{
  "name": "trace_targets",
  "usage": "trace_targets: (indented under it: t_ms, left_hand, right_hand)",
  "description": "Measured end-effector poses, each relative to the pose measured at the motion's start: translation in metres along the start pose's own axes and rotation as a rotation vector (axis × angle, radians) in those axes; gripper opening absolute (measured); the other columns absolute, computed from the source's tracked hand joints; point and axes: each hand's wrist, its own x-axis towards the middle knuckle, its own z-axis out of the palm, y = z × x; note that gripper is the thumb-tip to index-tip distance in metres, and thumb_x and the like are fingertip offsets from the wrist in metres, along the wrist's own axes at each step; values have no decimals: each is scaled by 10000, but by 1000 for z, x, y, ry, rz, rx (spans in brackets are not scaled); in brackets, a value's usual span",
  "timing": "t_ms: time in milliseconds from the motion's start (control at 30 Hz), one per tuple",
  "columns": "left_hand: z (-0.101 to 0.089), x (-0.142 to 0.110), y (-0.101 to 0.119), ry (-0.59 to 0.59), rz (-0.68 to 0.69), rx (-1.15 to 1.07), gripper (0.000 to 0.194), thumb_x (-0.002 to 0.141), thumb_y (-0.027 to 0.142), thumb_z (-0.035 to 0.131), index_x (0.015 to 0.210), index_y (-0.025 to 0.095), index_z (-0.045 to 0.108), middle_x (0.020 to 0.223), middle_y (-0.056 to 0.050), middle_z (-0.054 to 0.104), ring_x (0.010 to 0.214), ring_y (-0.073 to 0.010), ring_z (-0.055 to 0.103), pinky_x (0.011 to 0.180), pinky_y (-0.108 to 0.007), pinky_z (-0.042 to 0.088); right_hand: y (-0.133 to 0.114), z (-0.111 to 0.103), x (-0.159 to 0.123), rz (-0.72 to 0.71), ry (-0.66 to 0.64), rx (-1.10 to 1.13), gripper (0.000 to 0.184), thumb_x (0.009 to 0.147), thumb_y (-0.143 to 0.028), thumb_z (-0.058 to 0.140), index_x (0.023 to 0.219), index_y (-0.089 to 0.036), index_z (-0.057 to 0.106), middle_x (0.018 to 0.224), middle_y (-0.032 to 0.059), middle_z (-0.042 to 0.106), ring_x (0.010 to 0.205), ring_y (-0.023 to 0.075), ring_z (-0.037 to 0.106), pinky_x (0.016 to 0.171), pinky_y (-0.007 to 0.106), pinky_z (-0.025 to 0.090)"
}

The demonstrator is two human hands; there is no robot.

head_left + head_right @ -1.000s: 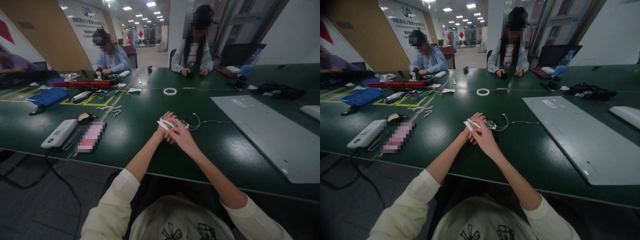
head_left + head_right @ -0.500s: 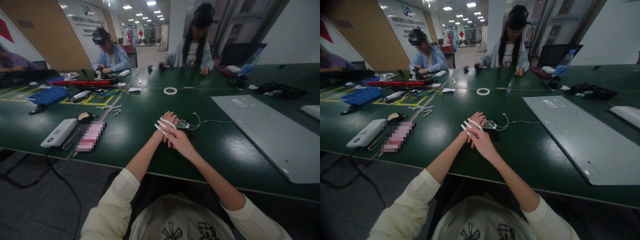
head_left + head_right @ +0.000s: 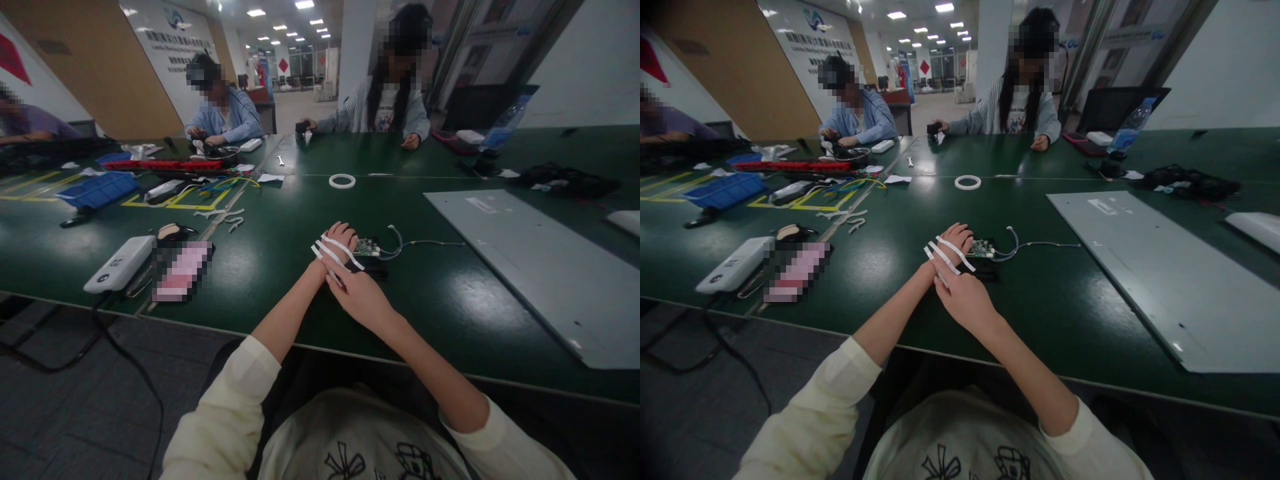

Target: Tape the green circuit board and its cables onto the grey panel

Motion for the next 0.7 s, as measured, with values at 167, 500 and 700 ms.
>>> trace_targets:
  t_ms: [167, 500, 700]
  left_hand:
    - [-2, -2, 1, 22, -1, -4, 339, 943, 302, 346, 1152, 163, 573, 1340, -86, 489, 1316, -216, 350, 1099, -416, 297]
    - [-6, -6, 5, 42, 4, -2, 345, 948, 299, 318, 1138, 163, 572, 1308, -92, 513, 1305, -217, 364, 1084, -433, 316]
    - [-6, -7, 5, 47, 3, -8, 343, 949, 298, 321, 1140, 164, 573, 1308, -87, 514, 1303, -216, 367, 1087, -426, 314]
  right_hand:
    - [-3, 1, -7, -18, -43, -192, 535, 939, -365, 323, 1440, -185, 271, 752, 54, 654, 604, 158, 602, 554, 221, 384]
    - [-5, 12, -16, -40, -85, -393, 568, 941, -339, 308, 1460, -152, 172, 712, 58, 657, 624, 207, 627, 562, 272, 423]
    - [-4, 14, -18, -36, -91, -402, 583, 937, -308, 331, 1465, -156, 138, 725, 57, 660, 623, 198, 629, 567, 265, 428]
